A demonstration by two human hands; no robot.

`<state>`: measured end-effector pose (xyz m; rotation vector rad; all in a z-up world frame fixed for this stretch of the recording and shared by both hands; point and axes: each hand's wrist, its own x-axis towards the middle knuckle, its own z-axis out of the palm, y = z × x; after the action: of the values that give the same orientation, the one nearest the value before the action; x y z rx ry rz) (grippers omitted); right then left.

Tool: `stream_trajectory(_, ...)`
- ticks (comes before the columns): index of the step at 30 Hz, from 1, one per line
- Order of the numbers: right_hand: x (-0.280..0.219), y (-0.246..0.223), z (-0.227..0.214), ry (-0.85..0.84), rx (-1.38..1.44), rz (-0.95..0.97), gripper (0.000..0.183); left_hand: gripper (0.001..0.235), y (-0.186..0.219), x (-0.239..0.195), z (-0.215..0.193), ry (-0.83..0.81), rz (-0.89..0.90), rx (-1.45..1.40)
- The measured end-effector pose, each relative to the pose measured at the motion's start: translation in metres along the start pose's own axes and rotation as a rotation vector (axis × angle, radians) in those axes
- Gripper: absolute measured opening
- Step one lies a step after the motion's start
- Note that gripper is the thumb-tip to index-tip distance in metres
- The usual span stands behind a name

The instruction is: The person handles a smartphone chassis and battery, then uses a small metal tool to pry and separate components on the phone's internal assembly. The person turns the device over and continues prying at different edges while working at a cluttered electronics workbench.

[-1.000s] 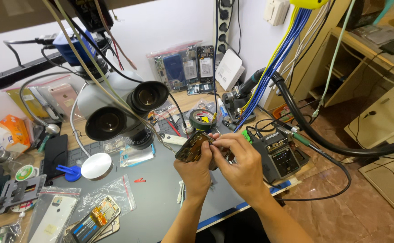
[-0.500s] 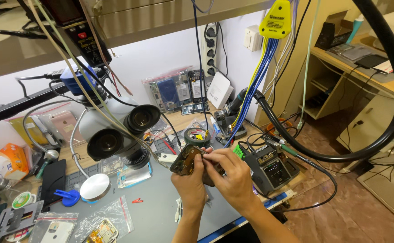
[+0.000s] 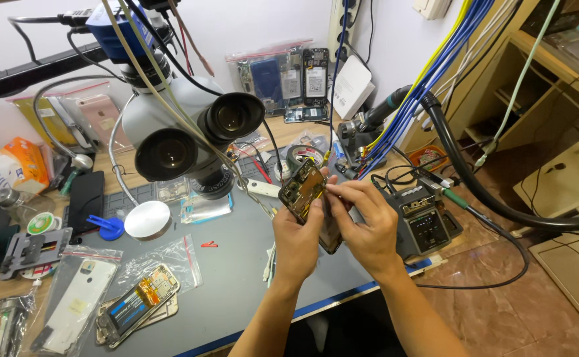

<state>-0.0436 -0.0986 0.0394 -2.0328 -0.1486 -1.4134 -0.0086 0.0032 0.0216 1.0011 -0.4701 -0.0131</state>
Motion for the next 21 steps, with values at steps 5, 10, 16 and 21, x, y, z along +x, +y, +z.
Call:
stream_trajectory(5, -0.003, 0.004, 0.005, 0.007, -0.027, -0.027, 0.018, 0.039, -0.002, 0.001, -0.006, -0.018, -0.001, 0.019)
stream_trajectory(10, -0.004, 0.011, 0.008, 0.014, -0.077, -0.116, 0.020, 0.038, -0.006, 0.002, -0.004, -0.034, 0.029, 0.059)
stream_trajectory(16, -0.006, 0.018, 0.010, 0.025, -0.136, -0.170, 0.018, 0.038, -0.009, -0.001, -0.003, -0.026, 0.031, 0.080)
stream_trajectory(21, -0.007, 0.015, 0.012, 0.039, -0.187, -0.227, 0.018, 0.038, -0.010, -0.003, -0.004, -0.015, 0.036, 0.083)
